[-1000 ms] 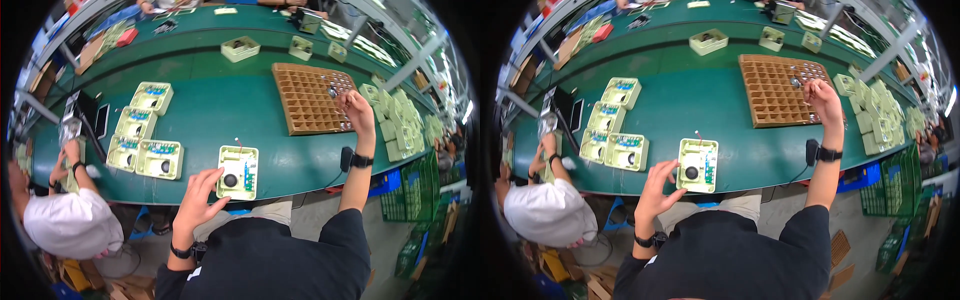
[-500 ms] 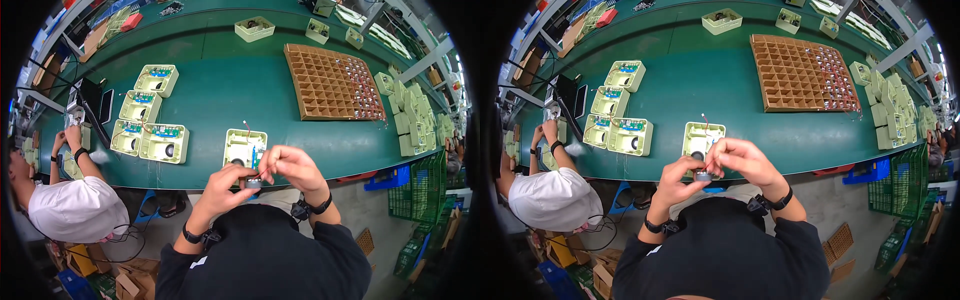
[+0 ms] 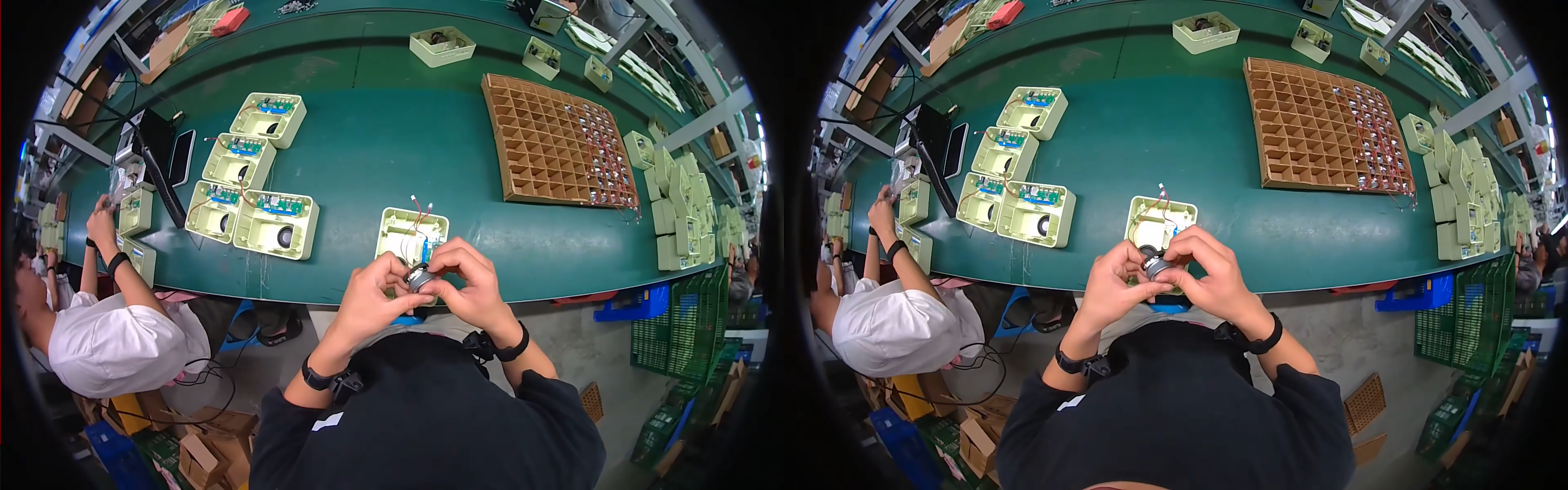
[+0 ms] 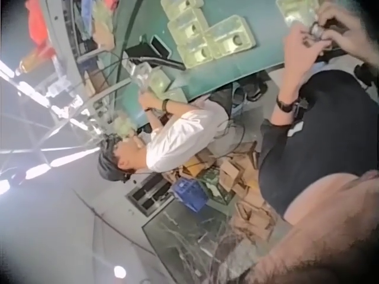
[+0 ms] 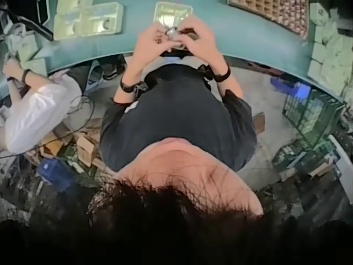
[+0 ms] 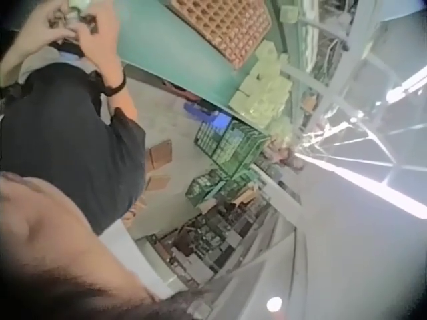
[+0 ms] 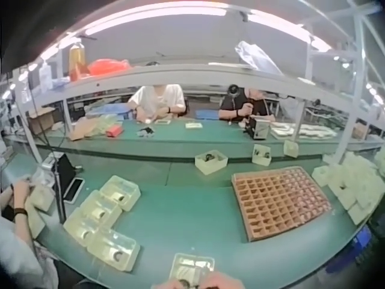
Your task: The person picks up a speaker from a tray, places it into a plastic housing, and connects its wire to a circuit board. After repeating this, they lift a new tray of speakers from a cardboard box and place it on the workbench to continue the assembly.
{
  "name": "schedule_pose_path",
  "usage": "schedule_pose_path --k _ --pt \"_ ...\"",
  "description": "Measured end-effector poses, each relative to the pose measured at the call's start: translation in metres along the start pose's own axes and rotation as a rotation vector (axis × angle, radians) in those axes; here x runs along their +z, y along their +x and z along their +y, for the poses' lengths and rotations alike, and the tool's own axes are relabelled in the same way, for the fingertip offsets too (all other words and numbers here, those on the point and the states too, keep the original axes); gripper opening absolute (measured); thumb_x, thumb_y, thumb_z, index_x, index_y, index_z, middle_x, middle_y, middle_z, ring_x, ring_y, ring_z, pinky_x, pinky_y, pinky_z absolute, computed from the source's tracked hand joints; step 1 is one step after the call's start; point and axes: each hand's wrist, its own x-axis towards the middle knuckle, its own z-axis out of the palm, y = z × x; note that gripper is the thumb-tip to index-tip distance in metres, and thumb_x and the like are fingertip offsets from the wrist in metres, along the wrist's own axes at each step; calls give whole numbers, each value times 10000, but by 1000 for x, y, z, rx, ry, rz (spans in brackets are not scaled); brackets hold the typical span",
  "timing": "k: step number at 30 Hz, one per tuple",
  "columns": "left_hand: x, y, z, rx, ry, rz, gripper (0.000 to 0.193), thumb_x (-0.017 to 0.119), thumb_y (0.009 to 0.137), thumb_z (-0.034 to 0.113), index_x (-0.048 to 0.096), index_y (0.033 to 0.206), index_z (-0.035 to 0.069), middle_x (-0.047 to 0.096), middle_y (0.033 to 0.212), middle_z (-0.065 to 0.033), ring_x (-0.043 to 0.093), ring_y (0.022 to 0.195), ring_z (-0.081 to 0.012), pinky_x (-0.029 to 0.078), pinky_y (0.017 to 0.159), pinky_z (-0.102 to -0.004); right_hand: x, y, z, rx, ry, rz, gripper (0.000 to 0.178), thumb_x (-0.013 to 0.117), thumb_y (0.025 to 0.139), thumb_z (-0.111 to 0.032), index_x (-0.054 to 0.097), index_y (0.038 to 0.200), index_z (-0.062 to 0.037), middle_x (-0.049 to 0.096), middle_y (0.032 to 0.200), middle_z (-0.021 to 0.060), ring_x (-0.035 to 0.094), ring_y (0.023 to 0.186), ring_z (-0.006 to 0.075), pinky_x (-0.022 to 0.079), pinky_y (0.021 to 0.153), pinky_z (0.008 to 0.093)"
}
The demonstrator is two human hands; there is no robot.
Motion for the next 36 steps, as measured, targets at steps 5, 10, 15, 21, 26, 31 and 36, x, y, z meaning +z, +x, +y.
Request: schedule_pose_path --k 5,10,15,21,26,31,36 --pt "-8 -2 -1 -65 143 -53 414 872 797 8 559 1067 -21 716 938 -107 713 841 -173 566 741 -333 -7 4 -4 14 -124 -105 286 882 740 34 686 949 22 683 979 109 693 852 183 593 739 306" --pt "-5 3 15 462 852 269 414 800 846 48 586 1186 -50 696 1102 -158 668 1056 -307 499 919 -429 -19 11 -1 -34 -221 -11 274 907 710 13 704 893 17 716 924 103 694 801 182 579 690 297" --pt "-24 10 -20 262 752 212 453 685 867 62 605 1308 -2 671 1193 -146 586 1139 -345 410 976 -448 -40 9 3 -32 -280 44 279 923 688 -5 711 869 6 722 892 91 673 725 166 542 617 286" --pt "-33 48 -31 304 726 23 439 662 836 20 671 1271 77 700 1181 -88 625 1094 -312 451 967 -426 -26 12 11 -138 -480 -112 256 905 700 -42 704 856 -17 698 843 75 664 656 195 515 564 310" --pt "-29 49 -23 316 709 8 403 703 823 61 697 1225 91 706 1161 -76 634 1062 -310 458 960 -410 -18 15 18 -222 -602 -158 207 857 722 -54 690 843 -31 673 828 80 667 659 257 521 562 354" --pt "-30 48 -15 269 740 -47 440 764 797 120 693 1231 116 707 1172 -62 626 1079 -290 442 985 -410 -13 20 21 -224 -633 -143 180 815 746 -30 683 868 -34 657 843 87 664 673 289 532 577 383" --pt "-30 48 -18 280 791 -75 462 794 788 153 691 1237 137 708 1167 -33 615 1076 -274 426 988 -410 -10 28 32 -250 -686 -223 183 800 753 -17 666 877 -31 638 838 88 663 685 305 539 587 399"
